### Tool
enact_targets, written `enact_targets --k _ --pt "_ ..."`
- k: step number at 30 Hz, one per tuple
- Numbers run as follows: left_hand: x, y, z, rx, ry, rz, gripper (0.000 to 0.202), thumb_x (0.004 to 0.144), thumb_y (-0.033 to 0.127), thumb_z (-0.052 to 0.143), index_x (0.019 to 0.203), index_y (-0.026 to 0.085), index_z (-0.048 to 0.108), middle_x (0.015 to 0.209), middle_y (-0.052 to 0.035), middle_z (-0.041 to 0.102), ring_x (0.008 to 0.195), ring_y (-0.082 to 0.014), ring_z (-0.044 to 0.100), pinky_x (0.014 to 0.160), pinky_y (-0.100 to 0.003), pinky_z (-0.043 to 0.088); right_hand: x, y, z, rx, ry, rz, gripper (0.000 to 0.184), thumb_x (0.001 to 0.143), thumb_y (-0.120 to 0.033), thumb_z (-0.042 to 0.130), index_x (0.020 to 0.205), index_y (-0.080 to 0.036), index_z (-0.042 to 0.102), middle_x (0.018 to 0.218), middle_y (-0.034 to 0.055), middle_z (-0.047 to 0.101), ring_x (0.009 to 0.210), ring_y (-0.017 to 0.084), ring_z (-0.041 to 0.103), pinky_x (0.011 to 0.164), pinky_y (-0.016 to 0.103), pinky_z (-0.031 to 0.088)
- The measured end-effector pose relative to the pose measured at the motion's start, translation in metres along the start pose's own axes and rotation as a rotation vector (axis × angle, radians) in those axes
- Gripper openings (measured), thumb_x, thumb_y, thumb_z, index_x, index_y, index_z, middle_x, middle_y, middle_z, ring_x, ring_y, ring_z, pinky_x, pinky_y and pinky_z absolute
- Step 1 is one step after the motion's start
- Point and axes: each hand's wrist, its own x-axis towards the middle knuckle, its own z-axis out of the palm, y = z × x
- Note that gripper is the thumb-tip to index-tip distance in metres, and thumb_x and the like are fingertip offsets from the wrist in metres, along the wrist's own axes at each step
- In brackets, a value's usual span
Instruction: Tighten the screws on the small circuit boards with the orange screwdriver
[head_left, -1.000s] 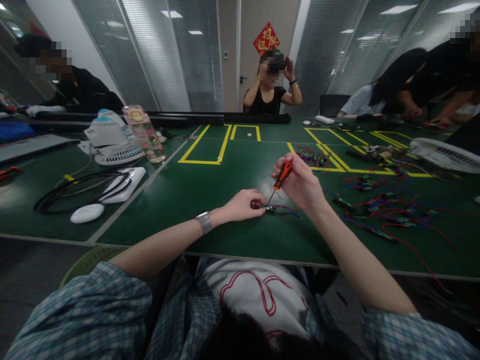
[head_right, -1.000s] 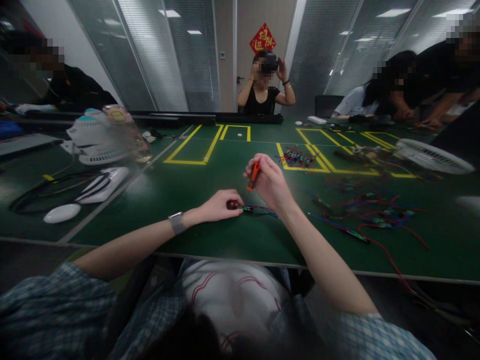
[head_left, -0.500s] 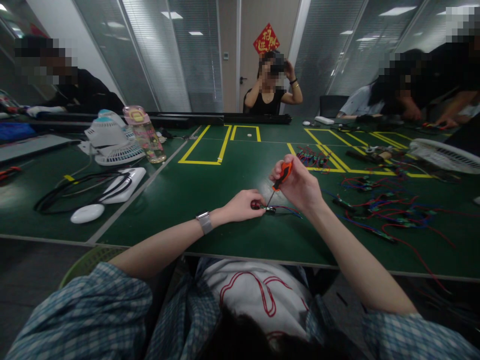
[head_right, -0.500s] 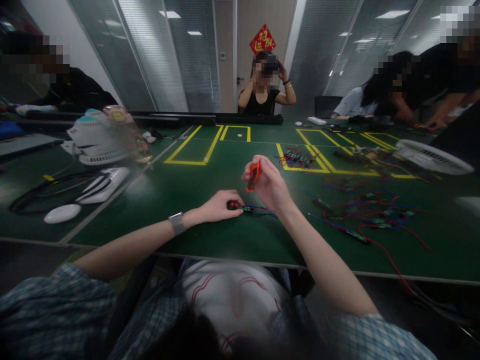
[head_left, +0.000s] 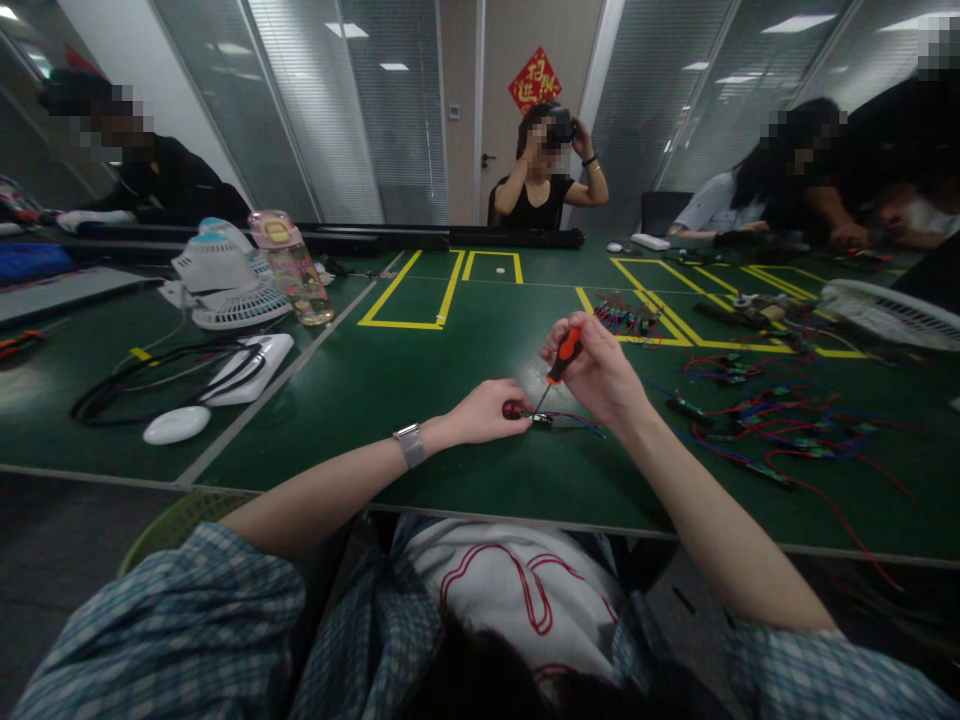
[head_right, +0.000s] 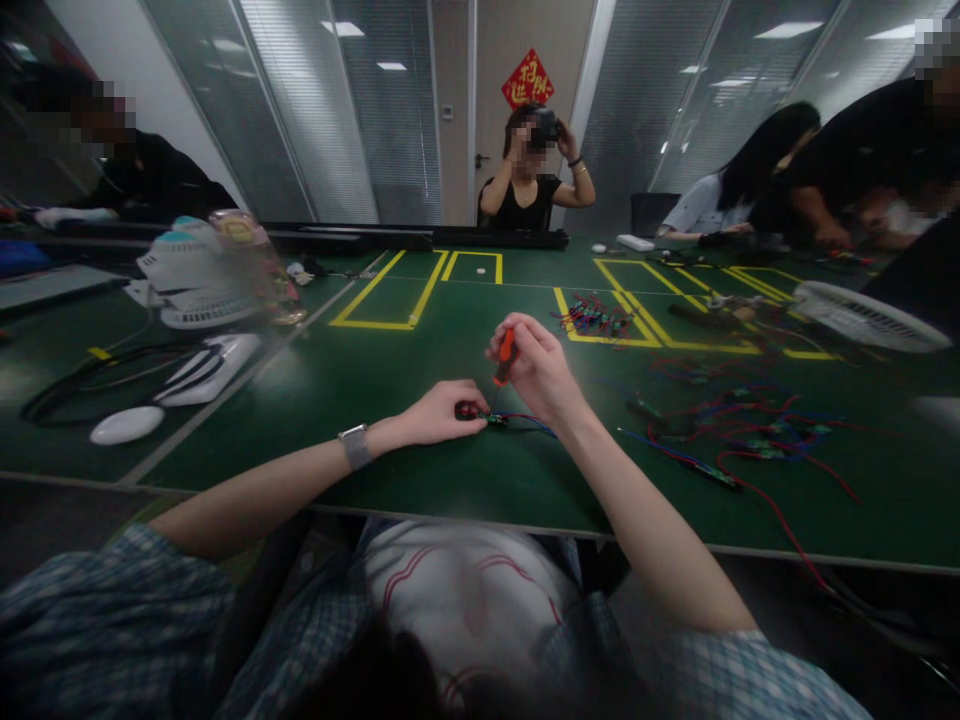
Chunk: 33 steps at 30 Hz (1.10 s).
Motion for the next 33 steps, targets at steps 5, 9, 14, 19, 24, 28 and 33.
enact_targets --k 5,9,14,19,24,28,33 --pt "-0.0001 0.0003 -0.0004 -0.004 -0.006 -0.001 0.01 0.08 0.02 0.069 0.087 0.013 0.071 0.082 -0.0021 0.062 0.07 -0.0111 0.057 0.066 -0.021 0.044 0.0 0.0037 -0.0024 -0.05 -0.046 -0.023 0.021 0.076 -0.044 0.075 0.089 -0.03 0.065 0.077 -0.0036 0.064 0.07 0.012 0.06 0.071 0.028 0.053" --pt "-0.0001 0.0006 -0.0007 0.002 -0.011 0.002 0.01 0.08 0.019 0.068 0.087 0.013 0.071 0.082 -0.0024 0.063 0.072 -0.0117 0.058 0.067 -0.022 0.044 0.0005 0.0041 -0.0031 -0.026 -0.072 -0.018 0.018 0.08 -0.044 0.072 0.088 -0.03 0.064 0.078 -0.0037 0.064 0.068 0.011 0.059 0.07 0.027 0.051" --pt "-0.0001 0.001 -0.0009 0.015 -0.015 -0.013 0.009 0.08 0.02 0.069 0.087 0.014 0.071 0.083 -0.0023 0.063 0.072 -0.0115 0.058 0.066 -0.022 0.043 0.0012 0.0016 -0.0026 -0.018 -0.088 0.015 0.021 0.081 -0.047 0.07 0.086 -0.029 0.06 0.076 -0.004 0.06 0.064 0.011 0.054 0.069 0.027 0.05" --pt "0.0 0.001 -0.0014 0.02 -0.02 -0.002 0.009 0.081 0.02 0.068 0.086 0.013 0.071 0.084 -0.0026 0.063 0.072 -0.0118 0.058 0.067 -0.022 0.043 -0.0004 -0.0002 0.0008 0.006 -0.067 0.025 0.025 0.077 -0.047 0.074 0.082 -0.028 0.059 0.072 -0.0045 0.058 0.064 0.011 0.054 0.068 0.026 0.05" --pt "0.0 0.0009 -0.0008 0.018 -0.009 0.005 0.008 0.079 0.018 0.069 0.086 0.014 0.07 0.082 -0.0019 0.062 0.071 -0.0114 0.056 0.066 -0.021 0.043 -0.0015 -0.0006 0.0017 0.007 0.025 0.007 0.033 0.064 -0.044 0.084 0.077 -0.027 0.06 0.079 -0.0051 0.062 0.071 0.01 0.057 0.075 0.027 0.054" --pt "0.0 0.0012 -0.0004 0.012 -0.017 -0.013 0.008 0.08 0.019 0.068 0.086 0.014 0.07 0.082 -0.0019 0.062 0.071 -0.0116 0.057 0.066 -0.022 0.044 -0.0004 0.0001 -0.0007 -0.027 0.026 -0.014 0.03 0.067 -0.042 0.083 0.079 -0.027 0.06 0.08 -0.0053 0.062 0.071 0.01 0.057 0.078 0.028 0.054" --pt "-0.0002 0.0003 0.0 0.004 -0.01 0.0 0.009 0.08 0.02 0.068 0.086 0.014 0.071 0.082 -0.0019 0.062 0.07 -0.0114 0.057 0.065 -0.022 0.043 -0.0001 0.0008 -0.0008 -0.052 0.011 -0.02 0.027 0.07 -0.044 0.08 0.079 -0.027 0.061 0.077 -0.0049 0.06 0.071 0.01 0.057 0.076 0.028 0.054"
